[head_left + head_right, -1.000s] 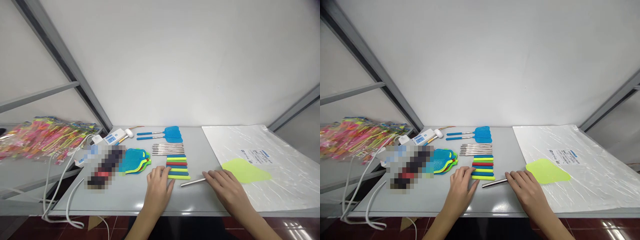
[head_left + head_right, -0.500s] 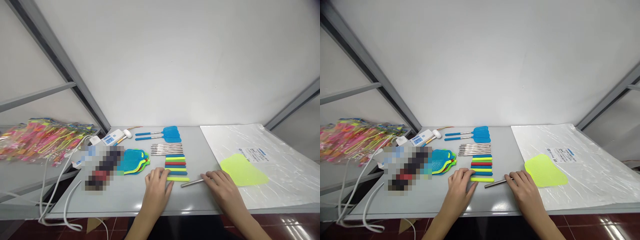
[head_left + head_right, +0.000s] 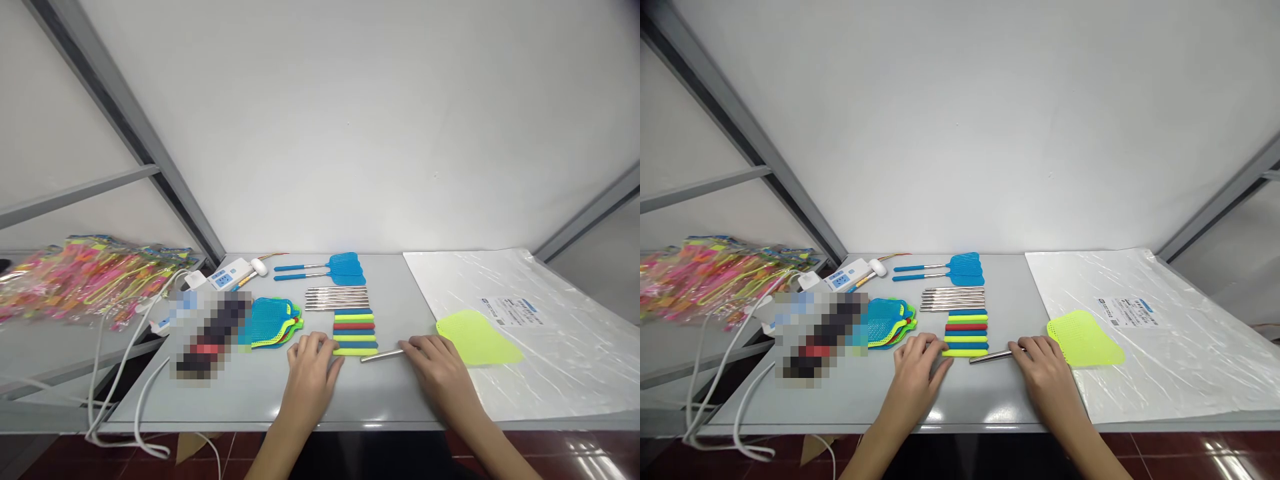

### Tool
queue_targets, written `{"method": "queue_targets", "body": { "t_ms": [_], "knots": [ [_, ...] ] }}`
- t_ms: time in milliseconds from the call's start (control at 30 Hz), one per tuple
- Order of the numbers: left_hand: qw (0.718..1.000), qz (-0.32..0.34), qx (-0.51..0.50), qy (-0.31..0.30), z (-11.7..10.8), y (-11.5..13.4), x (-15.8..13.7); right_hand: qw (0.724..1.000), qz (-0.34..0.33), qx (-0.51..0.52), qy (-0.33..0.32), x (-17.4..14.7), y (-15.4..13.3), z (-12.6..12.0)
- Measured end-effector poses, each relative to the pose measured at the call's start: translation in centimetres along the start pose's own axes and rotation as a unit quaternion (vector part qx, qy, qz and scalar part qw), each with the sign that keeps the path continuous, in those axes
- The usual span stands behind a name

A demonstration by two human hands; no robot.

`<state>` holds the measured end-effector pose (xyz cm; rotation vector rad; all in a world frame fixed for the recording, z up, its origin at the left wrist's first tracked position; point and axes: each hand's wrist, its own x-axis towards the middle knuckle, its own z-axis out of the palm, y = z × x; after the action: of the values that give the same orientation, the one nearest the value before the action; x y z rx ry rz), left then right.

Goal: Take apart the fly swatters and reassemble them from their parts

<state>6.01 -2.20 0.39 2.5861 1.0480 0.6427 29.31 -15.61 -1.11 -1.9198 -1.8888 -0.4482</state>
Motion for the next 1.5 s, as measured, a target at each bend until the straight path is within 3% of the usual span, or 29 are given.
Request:
{"method": "queue_targets", "body": {
  "t_ms": [933,1267,1500],
  "knots": [
    [0.999,-0.007,-0.035,-0.038,-0.1,0.2,-0.5,0.996,-0.024,0.058,0.057,-0.1,-0.8,0.2],
    [0.998,0.037,-0.015,-0.053,-0.5,0.1,-0.7,0.996,-0.02,0.056,0.065,-0.1,-0.8,0.2],
    [0.999,0.039,0.0,-0.016,0.0,0.8,0.1,0.994,-0.014,0.074,0.076,-0.1,-0.8,0.0]
  ]
}}
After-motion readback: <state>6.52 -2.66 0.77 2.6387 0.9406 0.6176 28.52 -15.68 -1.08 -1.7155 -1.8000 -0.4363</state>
